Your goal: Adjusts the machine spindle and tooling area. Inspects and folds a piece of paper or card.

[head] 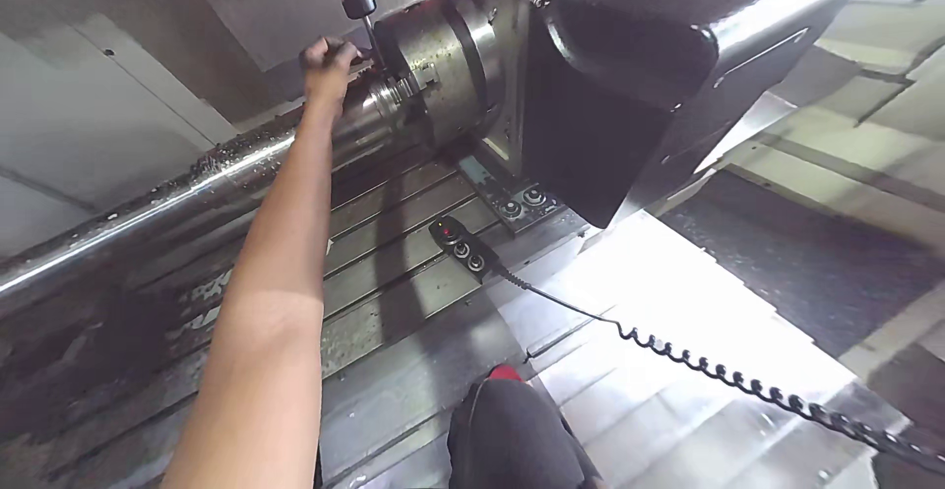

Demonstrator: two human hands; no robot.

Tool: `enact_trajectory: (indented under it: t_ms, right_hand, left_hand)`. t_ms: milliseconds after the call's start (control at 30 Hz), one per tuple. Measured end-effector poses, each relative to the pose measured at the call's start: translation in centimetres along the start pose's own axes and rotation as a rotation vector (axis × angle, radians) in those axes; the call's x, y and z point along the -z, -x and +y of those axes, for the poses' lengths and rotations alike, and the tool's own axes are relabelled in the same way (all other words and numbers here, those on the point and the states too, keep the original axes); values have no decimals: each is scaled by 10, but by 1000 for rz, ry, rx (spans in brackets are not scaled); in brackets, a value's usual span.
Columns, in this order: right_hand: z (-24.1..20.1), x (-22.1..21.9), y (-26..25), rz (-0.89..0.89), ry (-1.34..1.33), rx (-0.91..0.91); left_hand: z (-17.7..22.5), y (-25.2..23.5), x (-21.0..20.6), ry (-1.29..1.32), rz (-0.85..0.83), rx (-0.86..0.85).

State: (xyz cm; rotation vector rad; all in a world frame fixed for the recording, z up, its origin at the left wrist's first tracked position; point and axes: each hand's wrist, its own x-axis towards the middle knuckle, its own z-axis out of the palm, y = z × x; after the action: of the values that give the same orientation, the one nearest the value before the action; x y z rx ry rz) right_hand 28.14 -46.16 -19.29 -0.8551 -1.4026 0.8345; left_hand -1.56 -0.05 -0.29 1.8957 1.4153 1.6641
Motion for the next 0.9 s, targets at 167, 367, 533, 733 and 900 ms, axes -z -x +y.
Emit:
enact_trajectory:
  t_ms: [167,367,533,733,900]
  right_hand:
    - [0,2,2,-2,-63,-42]
    - [-22,11,-4,-5,-279,-140]
    - [-30,15,-5,4,-329,-229]
    - [-30,23,-19,52,-474,-300]
    - [-46,31,-36,24,-561,-285]
  left_hand:
    - [23,40,11,83,98,-17]
    - [41,182,29,57,-66,45]
    - [40,335,36,228,-35,351]
    - [12,508,44,184,-136,798]
    - [7,578,68,111,-167,1034]
